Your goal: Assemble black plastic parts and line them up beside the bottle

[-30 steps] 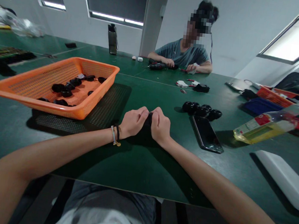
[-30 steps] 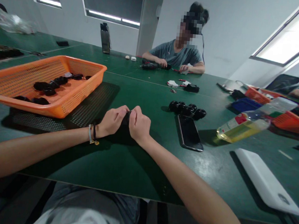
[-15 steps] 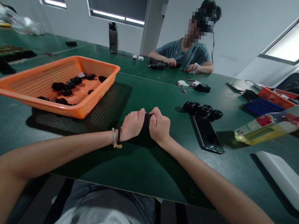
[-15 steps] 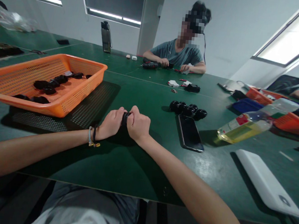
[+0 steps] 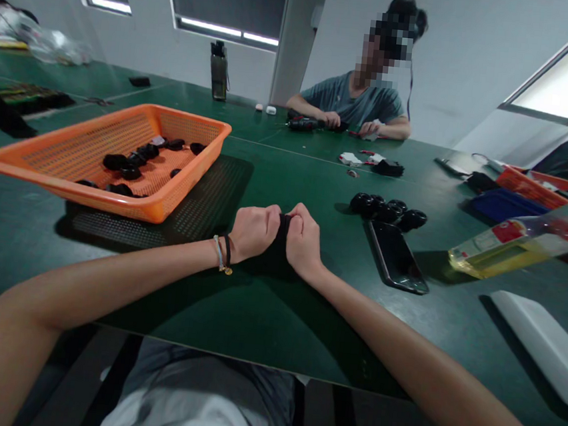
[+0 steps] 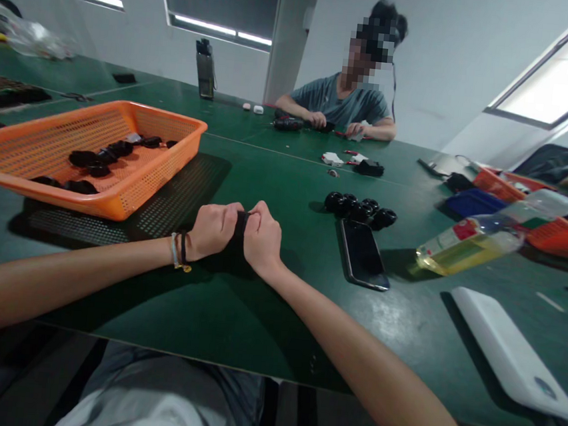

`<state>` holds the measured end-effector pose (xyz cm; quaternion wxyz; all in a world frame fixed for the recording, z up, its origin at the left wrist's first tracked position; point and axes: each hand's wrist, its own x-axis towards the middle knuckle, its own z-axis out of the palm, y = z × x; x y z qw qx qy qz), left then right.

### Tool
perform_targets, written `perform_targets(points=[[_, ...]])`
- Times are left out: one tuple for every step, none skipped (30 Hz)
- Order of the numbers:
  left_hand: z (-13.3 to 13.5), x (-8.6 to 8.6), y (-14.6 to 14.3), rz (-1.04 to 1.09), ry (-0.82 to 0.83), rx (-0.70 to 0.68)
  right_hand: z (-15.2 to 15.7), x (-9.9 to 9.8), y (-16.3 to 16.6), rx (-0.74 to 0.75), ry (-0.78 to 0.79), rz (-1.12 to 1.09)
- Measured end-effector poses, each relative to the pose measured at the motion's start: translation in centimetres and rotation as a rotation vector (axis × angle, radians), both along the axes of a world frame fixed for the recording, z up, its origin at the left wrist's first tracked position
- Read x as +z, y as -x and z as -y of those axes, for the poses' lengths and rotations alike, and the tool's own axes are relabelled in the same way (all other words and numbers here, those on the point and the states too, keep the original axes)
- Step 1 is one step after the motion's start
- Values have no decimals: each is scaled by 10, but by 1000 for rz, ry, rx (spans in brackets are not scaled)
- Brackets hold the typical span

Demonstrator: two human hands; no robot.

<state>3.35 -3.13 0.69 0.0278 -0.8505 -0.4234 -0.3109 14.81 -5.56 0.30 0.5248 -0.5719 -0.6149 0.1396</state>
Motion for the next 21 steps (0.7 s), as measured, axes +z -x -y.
perform_targets(points=[[-1, 0, 1, -8, -38, -26, 0, 0, 1, 0, 14, -31], [-2, 0, 2, -16, -77, -55, 0, -1, 2, -1, 30, -63], [-3, 0, 3, -23, -116, -81, 0, -2, 2, -3, 49, -95], [-4, 0, 4, -32, -153, -102, 0, -3, 3, -3, 71, -125], [-5, 0, 5, -45, -190, -119, 0, -4, 3, -2, 94, -155], [-7, 0, 6, -58, -225, -134, -1, -6, 4, 2, 116, -183], [-8, 0, 6, -69, -257, -145, -1, -7, 4, 6, 132, -207], [-9, -1, 7, -77, -283, -152, -1, -9, 5, 11, 143, -224], [-10, -1, 7, -84, -305, -158, -1, -10, 5, 13, 149, -238], [-10, -1, 7, -90, -318, -164, -1, -11, 5, 15, 150, -245], [-11, -1, 8, -96, -324, -164, -2, -12, 5, 15, 150, -248], [-11, -1, 8, -103, -322, -162, -2, -13, 5, 17, 151, -250], [-11, -1, 8, -115, -314, -159, -2, -14, 5, 20, 151, -250], [-10, -1, 8, -129, -301, -155, -2, -15, 4, 27, 151, -250], [-10, 0, 8, -144, -284, -151, -2, -15, 4, 34, 151, -249], [-10, 0, 8, -160, -265, -147, -3, -16, 4, 40, 151, -248], [-9, 1, 9, -174, -246, -145, -3, -17, 3, 43, 149, -248], [-9, 2, 9, -184, -229, -143, -3, -18, 3, 44, 147, -250], [-8, 2, 9, -190, -212, -143, -3, -18, 3, 43, 142, -255], [-8, 3, 9, -192, -198, -146, -4, -19, 3, 42, 136, -261], [-8, 3, 9, -189, -187, -151, -4, -19, 3, 41, 129, -268]])
